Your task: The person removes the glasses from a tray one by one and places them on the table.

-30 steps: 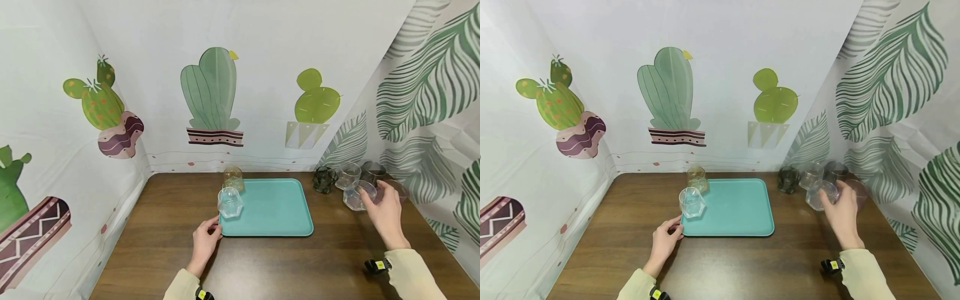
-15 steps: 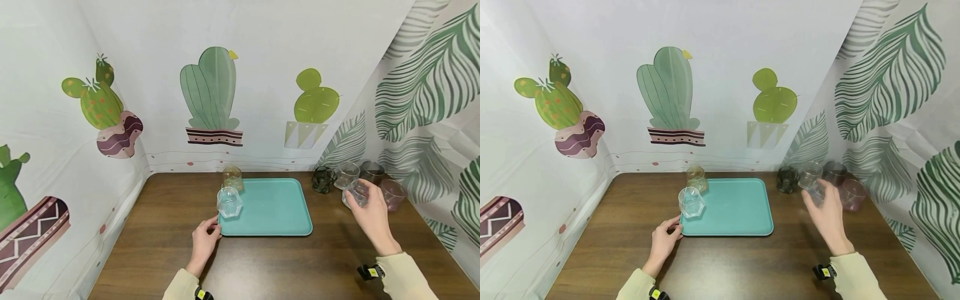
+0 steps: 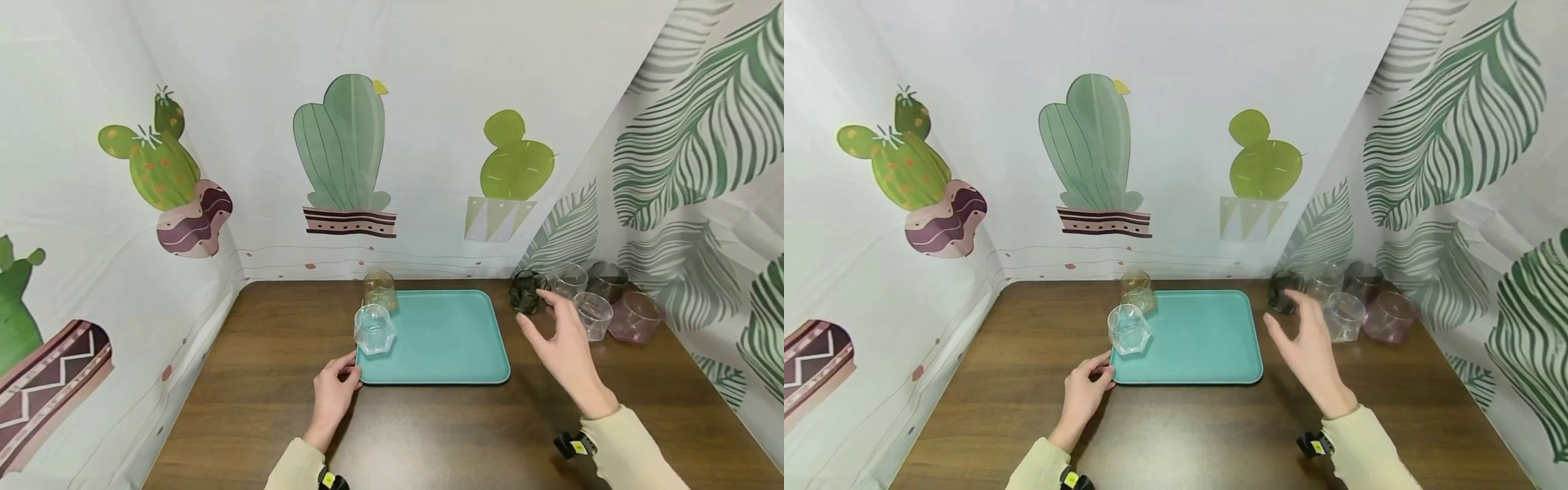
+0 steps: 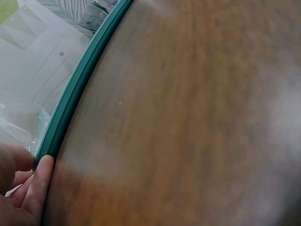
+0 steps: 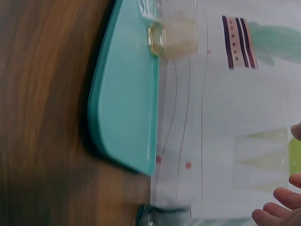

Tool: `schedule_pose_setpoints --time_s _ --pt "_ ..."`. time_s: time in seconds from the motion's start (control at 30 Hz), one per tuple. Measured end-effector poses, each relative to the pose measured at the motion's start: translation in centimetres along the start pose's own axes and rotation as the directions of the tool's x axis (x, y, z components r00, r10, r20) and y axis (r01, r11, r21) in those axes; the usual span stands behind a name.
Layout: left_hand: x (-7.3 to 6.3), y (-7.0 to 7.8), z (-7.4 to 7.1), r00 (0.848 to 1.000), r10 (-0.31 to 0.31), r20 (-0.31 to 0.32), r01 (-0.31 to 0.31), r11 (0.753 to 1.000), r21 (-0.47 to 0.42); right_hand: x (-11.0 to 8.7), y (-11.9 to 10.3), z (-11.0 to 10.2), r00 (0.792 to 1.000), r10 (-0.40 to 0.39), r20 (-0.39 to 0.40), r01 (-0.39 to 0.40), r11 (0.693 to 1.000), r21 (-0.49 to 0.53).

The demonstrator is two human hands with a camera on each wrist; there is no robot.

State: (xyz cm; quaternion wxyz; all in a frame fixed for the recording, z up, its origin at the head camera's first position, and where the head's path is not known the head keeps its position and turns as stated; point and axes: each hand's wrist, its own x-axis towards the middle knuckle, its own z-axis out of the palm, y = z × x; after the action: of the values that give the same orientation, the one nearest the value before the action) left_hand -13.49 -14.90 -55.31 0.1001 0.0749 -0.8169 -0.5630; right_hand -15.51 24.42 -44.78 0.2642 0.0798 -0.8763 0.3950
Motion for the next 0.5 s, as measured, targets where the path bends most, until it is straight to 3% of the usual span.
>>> schedule_pose_setpoints --time_s 0.5 --pt "-0.1 0.1 0.0 1.000 0.015 -0.021 -0.015 1.000 0.021 0.0 -3.1 5.0 0.985 -0.117 0.124 0.106 0.991 0.086"
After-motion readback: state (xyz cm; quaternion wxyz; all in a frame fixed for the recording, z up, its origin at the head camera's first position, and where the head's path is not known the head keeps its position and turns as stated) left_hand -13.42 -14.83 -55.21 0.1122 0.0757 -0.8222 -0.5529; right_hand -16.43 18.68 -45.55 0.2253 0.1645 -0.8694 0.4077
